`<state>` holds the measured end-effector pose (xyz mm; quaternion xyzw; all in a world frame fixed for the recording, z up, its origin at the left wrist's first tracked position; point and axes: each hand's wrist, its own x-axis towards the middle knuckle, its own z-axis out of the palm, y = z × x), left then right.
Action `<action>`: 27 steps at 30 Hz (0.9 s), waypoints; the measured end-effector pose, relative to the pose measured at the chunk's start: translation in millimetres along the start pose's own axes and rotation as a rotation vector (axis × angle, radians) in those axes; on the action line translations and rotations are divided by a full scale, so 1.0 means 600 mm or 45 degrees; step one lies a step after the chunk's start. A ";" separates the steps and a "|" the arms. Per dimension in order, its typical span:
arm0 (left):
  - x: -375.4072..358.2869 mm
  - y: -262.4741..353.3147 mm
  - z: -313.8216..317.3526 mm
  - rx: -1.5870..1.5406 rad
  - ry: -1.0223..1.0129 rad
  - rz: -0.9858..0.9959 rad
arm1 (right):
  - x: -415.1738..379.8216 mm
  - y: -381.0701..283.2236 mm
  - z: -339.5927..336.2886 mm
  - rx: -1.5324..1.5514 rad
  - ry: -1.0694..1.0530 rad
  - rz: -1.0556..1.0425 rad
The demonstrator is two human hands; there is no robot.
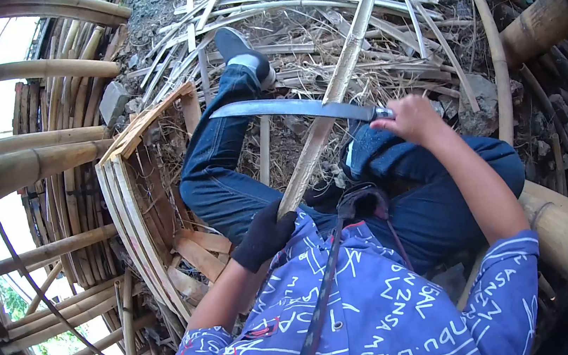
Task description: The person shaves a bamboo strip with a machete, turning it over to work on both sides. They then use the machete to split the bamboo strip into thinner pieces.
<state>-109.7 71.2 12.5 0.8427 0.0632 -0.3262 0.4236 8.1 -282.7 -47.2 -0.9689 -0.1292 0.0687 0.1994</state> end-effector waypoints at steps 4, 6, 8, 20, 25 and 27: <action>-0.006 0.005 -0.008 -0.072 -0.026 -0.186 | 0.031 0.024 0.003 -0.051 0.008 0.175; -0.013 -0.021 -0.008 0.024 -0.036 -0.101 | 0.015 0.008 0.003 -0.043 0.100 0.145; -0.030 -0.022 -0.005 0.102 0.036 -0.029 | 0.003 0.000 -0.009 -0.014 0.057 0.164; -0.067 -0.006 -0.016 -0.052 -0.004 -0.205 | 0.023 0.025 -0.020 -0.086 0.078 -0.036; -0.050 -0.032 -0.026 0.230 -0.011 -0.027 | 0.023 0.015 -0.003 -0.122 0.071 0.146; -0.061 -0.047 -0.024 0.154 0.024 -0.072 | 0.008 0.011 -0.030 -0.075 -0.026 0.037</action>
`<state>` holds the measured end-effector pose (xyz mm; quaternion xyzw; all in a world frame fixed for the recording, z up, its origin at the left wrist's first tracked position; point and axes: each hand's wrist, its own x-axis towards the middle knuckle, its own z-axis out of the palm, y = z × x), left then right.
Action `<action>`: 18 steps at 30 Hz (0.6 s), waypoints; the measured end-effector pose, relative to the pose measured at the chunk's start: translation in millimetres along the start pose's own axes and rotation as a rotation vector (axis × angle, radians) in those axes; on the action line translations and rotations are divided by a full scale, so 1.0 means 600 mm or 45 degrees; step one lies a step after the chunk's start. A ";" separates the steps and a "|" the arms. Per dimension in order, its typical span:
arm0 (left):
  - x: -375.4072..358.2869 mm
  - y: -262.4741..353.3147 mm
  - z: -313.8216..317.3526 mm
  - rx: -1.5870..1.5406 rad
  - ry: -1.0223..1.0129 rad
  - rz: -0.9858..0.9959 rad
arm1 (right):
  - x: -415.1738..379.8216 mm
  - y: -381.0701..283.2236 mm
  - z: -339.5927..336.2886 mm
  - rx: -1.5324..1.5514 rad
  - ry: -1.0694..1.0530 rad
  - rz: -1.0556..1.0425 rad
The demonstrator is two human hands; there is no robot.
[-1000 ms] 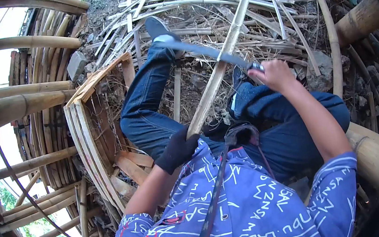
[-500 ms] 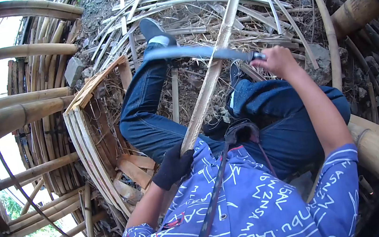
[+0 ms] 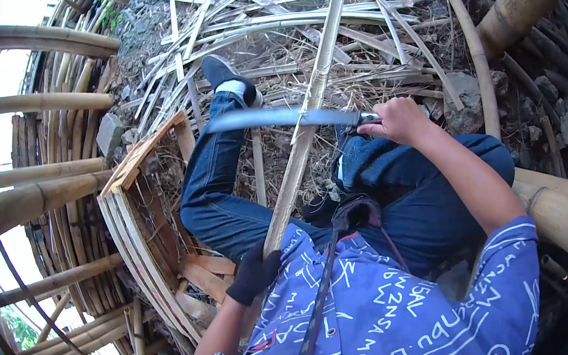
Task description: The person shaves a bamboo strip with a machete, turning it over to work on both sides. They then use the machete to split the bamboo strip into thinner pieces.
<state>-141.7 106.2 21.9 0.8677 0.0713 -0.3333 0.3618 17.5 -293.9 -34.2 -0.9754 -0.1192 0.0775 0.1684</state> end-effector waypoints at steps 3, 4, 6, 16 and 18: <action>-0.017 0.006 -0.009 -0.099 -0.093 -0.179 | 0.031 0.045 0.004 -0.021 0.025 0.102; -0.015 0.009 -0.015 -0.145 -0.147 -0.280 | 0.042 0.056 0.009 -0.081 0.063 0.123; -0.023 -0.014 -0.014 -0.070 -0.098 -0.178 | 0.031 0.040 0.026 -0.061 0.058 0.093; -0.022 -0.015 -0.007 -0.066 -0.126 -0.081 | 0.034 0.057 0.044 -0.041 0.055 0.146; -0.026 -0.034 0.006 -0.029 -0.009 0.092 | 0.010 0.029 0.025 0.048 -0.012 0.148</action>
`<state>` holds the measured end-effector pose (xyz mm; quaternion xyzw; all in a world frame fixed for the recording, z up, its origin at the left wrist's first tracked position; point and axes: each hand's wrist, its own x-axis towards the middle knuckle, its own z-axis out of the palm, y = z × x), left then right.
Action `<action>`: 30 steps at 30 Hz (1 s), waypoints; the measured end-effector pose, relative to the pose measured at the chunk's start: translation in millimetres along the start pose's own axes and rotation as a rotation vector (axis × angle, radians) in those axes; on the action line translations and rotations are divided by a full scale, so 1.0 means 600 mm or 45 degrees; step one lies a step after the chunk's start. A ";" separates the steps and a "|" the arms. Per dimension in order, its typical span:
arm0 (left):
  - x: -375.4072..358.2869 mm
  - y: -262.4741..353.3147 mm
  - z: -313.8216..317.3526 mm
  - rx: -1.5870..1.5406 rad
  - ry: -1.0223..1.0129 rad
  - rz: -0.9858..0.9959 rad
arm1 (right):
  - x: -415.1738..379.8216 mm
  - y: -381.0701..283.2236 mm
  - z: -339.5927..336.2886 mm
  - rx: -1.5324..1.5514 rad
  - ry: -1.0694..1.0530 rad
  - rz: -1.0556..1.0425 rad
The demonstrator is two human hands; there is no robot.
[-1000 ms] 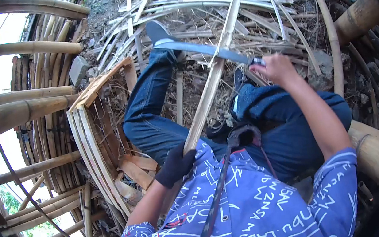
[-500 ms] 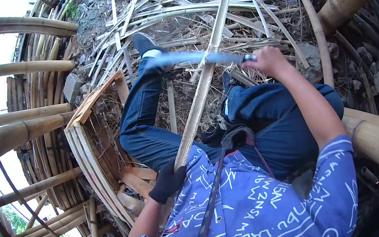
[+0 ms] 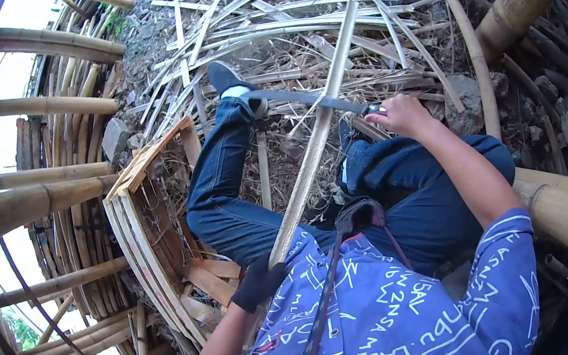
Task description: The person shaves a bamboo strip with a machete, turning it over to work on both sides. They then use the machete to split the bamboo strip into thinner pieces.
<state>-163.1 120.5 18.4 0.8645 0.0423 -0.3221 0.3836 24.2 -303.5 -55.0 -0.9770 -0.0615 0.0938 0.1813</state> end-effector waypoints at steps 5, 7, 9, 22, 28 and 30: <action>-0.004 0.029 -0.021 -0.186 -0.092 -0.270 | 0.005 -0.002 -0.006 0.003 0.032 -0.194; -0.010 0.028 -0.033 -0.068 -0.165 -0.257 | 0.041 0.038 -0.018 -0.104 -0.024 0.128; -0.012 0.022 -0.028 -0.107 -0.155 -0.265 | 0.040 0.037 -0.006 -0.148 0.022 0.099; -0.029 0.002 -0.024 0.127 -0.078 -0.020 | 0.032 0.047 -0.030 -0.027 -0.025 0.123; -0.001 -0.028 -0.023 -0.155 -0.078 -0.327 | 0.020 -0.030 0.000 0.076 -0.077 -0.064; -0.003 -0.039 -0.021 -0.175 -0.062 -0.276 | 0.019 -0.038 0.002 0.055 -0.102 -0.070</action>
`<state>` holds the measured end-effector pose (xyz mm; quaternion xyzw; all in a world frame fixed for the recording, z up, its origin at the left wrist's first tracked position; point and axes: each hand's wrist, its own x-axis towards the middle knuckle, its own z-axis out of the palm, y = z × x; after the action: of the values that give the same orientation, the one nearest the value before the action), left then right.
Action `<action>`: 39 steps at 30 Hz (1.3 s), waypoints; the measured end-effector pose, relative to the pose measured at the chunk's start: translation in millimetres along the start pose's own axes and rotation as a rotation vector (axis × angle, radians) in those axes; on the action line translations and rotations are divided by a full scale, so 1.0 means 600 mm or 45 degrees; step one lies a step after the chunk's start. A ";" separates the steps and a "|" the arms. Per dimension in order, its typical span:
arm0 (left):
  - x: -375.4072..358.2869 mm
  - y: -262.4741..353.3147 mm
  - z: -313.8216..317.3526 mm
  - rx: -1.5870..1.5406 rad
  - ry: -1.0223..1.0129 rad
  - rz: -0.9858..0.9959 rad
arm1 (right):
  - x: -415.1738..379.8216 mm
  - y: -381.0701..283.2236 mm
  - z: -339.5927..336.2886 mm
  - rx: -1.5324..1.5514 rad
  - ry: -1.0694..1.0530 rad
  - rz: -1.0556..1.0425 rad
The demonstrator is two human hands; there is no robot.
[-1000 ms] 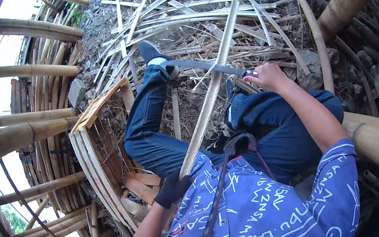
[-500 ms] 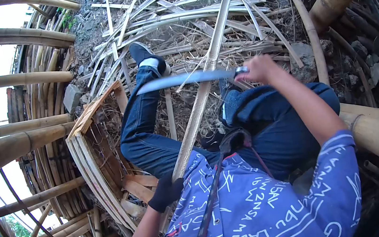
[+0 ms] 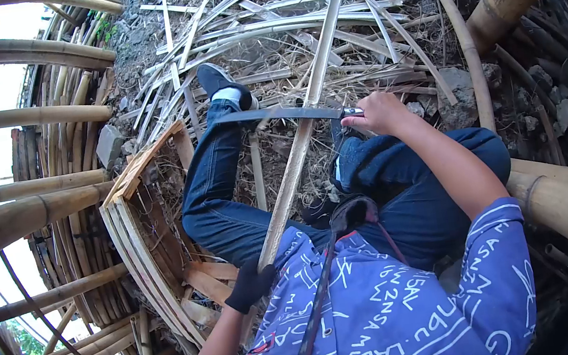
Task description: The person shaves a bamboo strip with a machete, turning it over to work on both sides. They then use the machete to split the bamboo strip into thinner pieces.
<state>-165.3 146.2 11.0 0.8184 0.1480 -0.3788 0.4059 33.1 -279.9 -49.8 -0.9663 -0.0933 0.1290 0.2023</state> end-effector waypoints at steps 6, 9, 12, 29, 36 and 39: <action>0.018 0.036 -0.016 0.712 -0.101 0.213 | 0.001 0.011 0.017 -0.130 -0.150 0.035; 0.027 0.179 -0.028 1.112 0.055 0.021 | 0.002 0.010 0.015 -0.084 -0.178 0.055; 0.154 0.187 -0.011 0.824 0.023 0.392 | 0.001 0.013 0.017 -0.108 -0.160 0.068; 0.267 0.211 0.073 -0.476 -0.499 0.077 | -0.020 0.008 -0.015 -0.056 -0.056 -0.112; 0.164 0.228 0.056 -0.469 -0.526 -0.027 | 0.026 0.077 -0.038 0.008 0.165 0.250; 0.162 0.218 0.055 -0.473 -0.572 -0.034 | 0.016 0.069 -0.039 0.027 0.143 0.288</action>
<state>-45.0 32.3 -1.5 0.6237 0.1319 -0.5223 0.5664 54.5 -323.4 -48.1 -0.9741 0.0292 0.0976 0.2017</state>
